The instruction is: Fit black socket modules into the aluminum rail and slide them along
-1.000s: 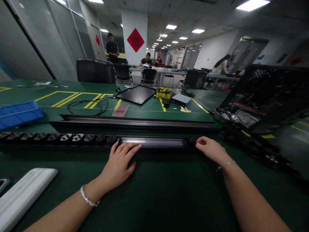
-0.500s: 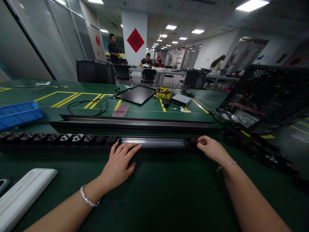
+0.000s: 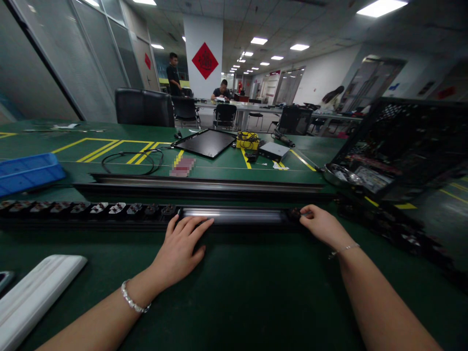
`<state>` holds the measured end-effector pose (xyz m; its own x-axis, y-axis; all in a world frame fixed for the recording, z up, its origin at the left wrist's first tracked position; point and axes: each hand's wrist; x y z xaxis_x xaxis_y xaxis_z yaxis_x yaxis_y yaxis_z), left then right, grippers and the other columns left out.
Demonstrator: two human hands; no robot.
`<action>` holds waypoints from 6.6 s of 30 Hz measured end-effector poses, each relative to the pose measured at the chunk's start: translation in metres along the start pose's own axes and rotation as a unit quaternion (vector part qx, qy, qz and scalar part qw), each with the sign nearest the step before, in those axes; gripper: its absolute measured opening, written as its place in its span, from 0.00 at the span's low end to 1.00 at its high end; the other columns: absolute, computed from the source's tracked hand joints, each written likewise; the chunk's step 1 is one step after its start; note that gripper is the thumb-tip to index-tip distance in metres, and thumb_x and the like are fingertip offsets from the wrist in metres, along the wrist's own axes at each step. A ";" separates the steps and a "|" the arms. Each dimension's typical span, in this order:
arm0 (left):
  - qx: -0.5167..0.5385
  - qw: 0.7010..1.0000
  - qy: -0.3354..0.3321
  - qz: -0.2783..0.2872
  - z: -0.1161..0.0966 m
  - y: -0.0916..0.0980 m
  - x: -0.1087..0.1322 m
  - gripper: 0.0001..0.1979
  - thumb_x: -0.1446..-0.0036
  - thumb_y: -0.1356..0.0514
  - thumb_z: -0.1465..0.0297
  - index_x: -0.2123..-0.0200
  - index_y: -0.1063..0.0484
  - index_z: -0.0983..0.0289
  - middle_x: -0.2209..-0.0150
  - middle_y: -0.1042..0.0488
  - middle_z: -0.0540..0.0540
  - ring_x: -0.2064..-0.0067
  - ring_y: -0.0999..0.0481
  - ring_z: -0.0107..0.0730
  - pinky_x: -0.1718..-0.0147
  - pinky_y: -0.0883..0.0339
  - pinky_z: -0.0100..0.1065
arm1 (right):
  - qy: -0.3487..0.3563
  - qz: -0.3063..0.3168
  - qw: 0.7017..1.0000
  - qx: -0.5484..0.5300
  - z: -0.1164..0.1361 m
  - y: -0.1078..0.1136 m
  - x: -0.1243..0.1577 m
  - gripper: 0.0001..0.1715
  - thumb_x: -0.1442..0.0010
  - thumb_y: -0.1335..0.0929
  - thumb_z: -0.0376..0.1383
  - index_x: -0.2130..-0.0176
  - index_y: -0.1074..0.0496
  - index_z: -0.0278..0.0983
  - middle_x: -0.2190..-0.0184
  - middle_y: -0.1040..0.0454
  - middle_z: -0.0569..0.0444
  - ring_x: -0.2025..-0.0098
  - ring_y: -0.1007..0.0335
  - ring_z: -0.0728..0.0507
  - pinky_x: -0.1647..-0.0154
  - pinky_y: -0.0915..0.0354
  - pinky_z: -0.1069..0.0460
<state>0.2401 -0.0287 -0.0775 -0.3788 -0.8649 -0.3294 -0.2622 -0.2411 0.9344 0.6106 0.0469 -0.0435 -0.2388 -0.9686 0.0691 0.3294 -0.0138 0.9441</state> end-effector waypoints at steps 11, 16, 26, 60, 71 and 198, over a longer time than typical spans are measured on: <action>0.001 1.000 0.000 0.000 0.000 0.000 0.001 0.31 0.47 0.46 0.72 0.40 0.47 0.52 0.43 0.37 0.52 0.42 0.41 0.42 0.41 0.61 0.54 | -0.007 0.001 1.000 -0.005 0.004 0.003 0.003 0.14 0.51 0.36 0.40 0.62 0.31 0.42 0.65 0.24 0.56 0.67 0.30 0.45 0.70 0.42 0.53; 0.002 1.000 -0.002 -0.004 0.000 0.000 0.001 0.31 0.48 0.46 0.72 0.40 0.47 0.52 0.43 0.36 0.53 0.43 0.40 0.43 0.41 0.61 0.55 | 0.003 -0.011 1.000 -0.006 0.002 0.002 0.002 0.13 0.52 0.35 0.39 0.64 0.30 0.42 0.67 0.24 0.56 0.70 0.30 0.46 0.71 0.43 0.53; 0.001 1.000 0.002 0.002 0.000 0.001 0.000 0.31 0.47 0.46 0.72 0.40 0.47 0.52 0.43 0.37 0.53 0.42 0.40 0.43 0.41 0.60 0.55 | -0.004 -0.011 1.000 -0.002 0.004 0.003 0.003 0.13 0.51 0.37 0.38 0.62 0.32 0.42 0.65 0.24 0.56 0.68 0.30 0.45 0.70 0.42 0.53; 0.003 1.000 -0.002 0.000 0.000 0.000 0.000 0.31 0.47 0.46 0.72 0.40 0.47 0.52 0.43 0.37 0.52 0.42 0.41 0.42 0.41 0.61 0.54 | 0.010 -0.066 0.997 0.037 0.001 0.008 0.005 0.13 0.50 0.37 0.33 0.62 0.32 0.38 0.67 0.26 0.53 0.66 0.30 0.45 0.68 0.41 0.54; 0.000 1.000 -0.002 -0.004 0.001 -0.001 0.001 0.31 0.47 0.46 0.72 0.40 0.48 0.52 0.43 0.37 0.52 0.42 0.40 0.42 0.41 0.61 0.55 | 0.011 -0.074 0.996 0.045 -0.001 0.008 0.004 0.12 0.50 0.36 0.34 0.63 0.31 0.39 0.67 0.26 0.53 0.67 0.30 0.45 0.69 0.41 0.53; -0.001 1.000 0.000 0.000 0.001 -0.001 0.001 0.31 0.47 0.46 0.71 0.40 0.48 0.51 0.43 0.37 0.52 0.42 0.41 0.42 0.41 0.62 0.54 | -0.014 -0.012 0.997 -0.079 -0.016 0.015 0.001 0.13 0.53 0.34 0.47 0.73 0.35 0.40 0.75 0.29 0.57 0.72 0.34 0.47 0.73 0.44 0.53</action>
<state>0.2393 -0.0283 -0.0792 -0.3790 -0.8648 -0.3294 -0.2611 -0.2416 0.9346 0.6301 0.0421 -0.0342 -0.2733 -0.9602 0.0578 0.4628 -0.0786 0.8830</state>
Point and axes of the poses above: each hand's wrist, its own x-axis away from the middle knuckle, its own y-axis out of the back of the hand, z = x × y
